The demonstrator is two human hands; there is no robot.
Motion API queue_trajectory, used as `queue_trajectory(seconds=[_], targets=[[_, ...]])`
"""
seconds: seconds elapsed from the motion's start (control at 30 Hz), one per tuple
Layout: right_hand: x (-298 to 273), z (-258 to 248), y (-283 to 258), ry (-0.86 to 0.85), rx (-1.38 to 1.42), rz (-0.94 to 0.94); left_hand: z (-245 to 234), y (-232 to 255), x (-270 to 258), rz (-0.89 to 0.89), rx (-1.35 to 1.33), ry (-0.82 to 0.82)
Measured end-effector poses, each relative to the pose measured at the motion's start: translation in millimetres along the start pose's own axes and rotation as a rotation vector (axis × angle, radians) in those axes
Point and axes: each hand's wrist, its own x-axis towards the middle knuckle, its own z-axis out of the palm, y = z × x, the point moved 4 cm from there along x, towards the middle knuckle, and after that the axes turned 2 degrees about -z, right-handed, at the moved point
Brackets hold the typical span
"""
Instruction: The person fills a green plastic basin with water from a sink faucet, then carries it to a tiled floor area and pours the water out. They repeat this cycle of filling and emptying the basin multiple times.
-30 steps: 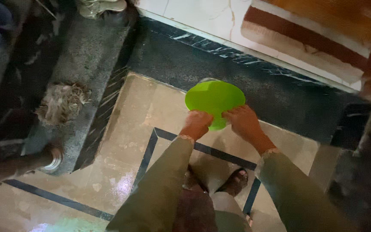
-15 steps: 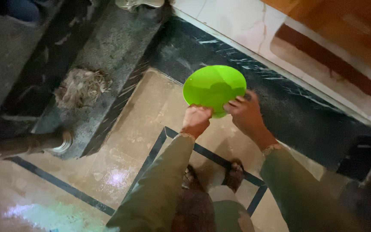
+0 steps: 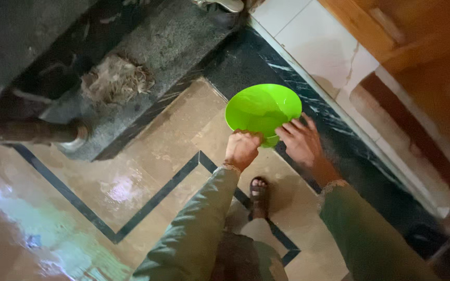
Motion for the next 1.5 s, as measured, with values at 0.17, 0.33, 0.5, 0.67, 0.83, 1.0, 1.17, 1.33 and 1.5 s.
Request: queue_trajectory(seconds=[0.17, 0.33, 0.5, 0.67, 0.83, 1.0, 1.17, 1.33, 1.5], targets=[[27, 2, 31, -0.14, 0.045, -0.072, 15, -3, 21, -0.118, -0.091, 0.083], [52, 16, 62, -0.252, 0.098, -0.114, 24, -9, 47, -0.203, -0.08, 0.16], [64, 14, 61, -0.147, 0.105, -0.252, 15, -11, 46, -0.28, -0.086, 0.164], [71, 12, 45, -0.189, 0.096, -0.341, 8, -10, 26, -0.4, -0.107, 0.216], [82, 16, 20, -0.248, 0.118, -0.436, 7, -17, -1, -0.529, -0.192, 0.247], [100, 31, -14, -0.312, 0.074, -0.54, 14, -36, -34, -0.647, -0.237, 0.294], [125, 46, -65, -0.408, 0.176, -0.553, 26, -66, -75, -0.684, -0.445, 0.471], [145, 52, -121, -0.401, 0.159, -0.647, 30, -90, -115, -0.698, -0.615, 0.675], [156, 53, -174, -0.435, 0.106, -0.71, 13, -103, -147, -0.879, -0.679, 0.605]])
